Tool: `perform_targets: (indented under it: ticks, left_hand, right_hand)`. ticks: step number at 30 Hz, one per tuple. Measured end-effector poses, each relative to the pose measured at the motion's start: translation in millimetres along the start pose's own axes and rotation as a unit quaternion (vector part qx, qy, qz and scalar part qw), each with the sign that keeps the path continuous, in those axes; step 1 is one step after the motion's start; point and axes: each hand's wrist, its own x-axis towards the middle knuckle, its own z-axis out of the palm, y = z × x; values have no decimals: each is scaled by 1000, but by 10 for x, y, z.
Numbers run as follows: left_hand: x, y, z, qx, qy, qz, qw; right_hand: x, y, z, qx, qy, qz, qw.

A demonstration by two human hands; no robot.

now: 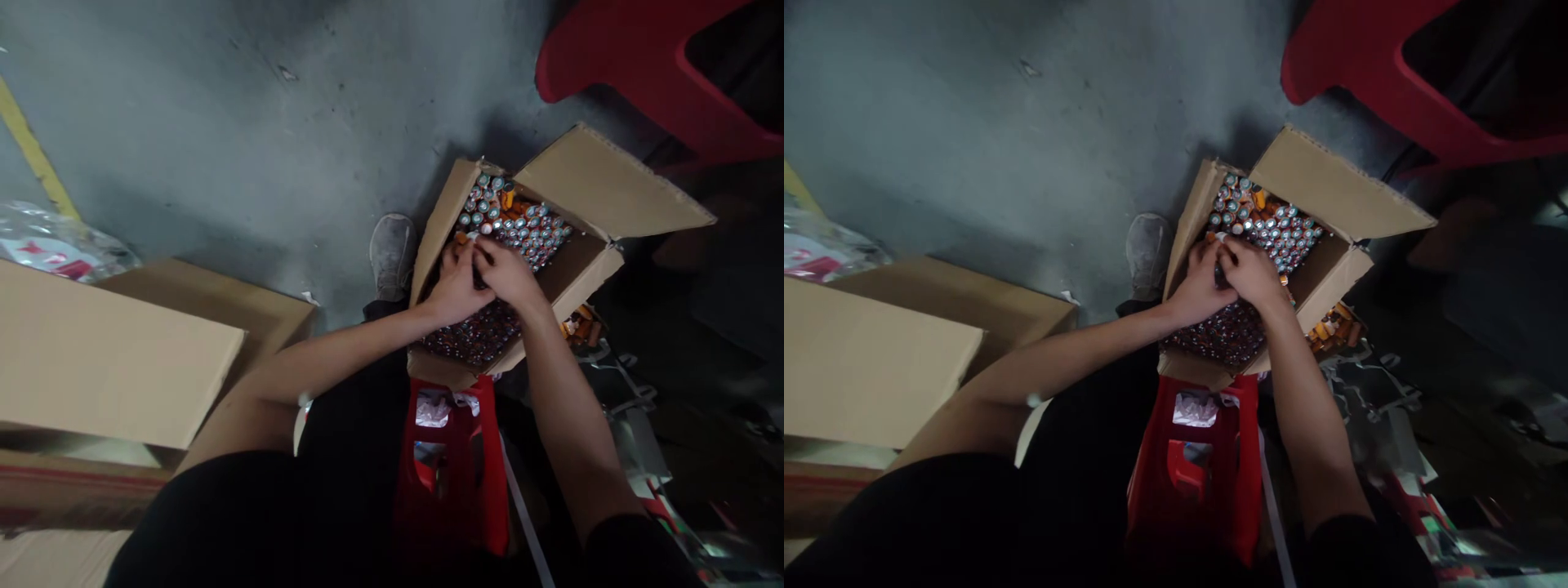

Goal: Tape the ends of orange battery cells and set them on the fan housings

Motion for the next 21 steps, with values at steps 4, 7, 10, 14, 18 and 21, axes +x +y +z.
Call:
perform_targets:
  ticks: [4,7,10,14,18,21]
  left_hand:
    - [39,24,56,-9,19,27,999]
    - [85,-72,46,-27,21,-2,999]
    - [101,-162,24,-41,15,-13,999]
    - [91,-180,18,-62,3,6,998]
    - [101,-145,40,-78,13,-30,996]
    - [93,-112,35,-134,24,-53,989]
  right_hand:
    - [-127,160,-46,118,27,46,992]
    - [-117,177,-21,143,29,69,987]
    - [-90,146,-12,119,9,53,991]
    - [-110,195,-27,162,-17,69,984]
    - [-127,182,48,168,15,101,981]
    - [-131,75,125,145,40,104,983]
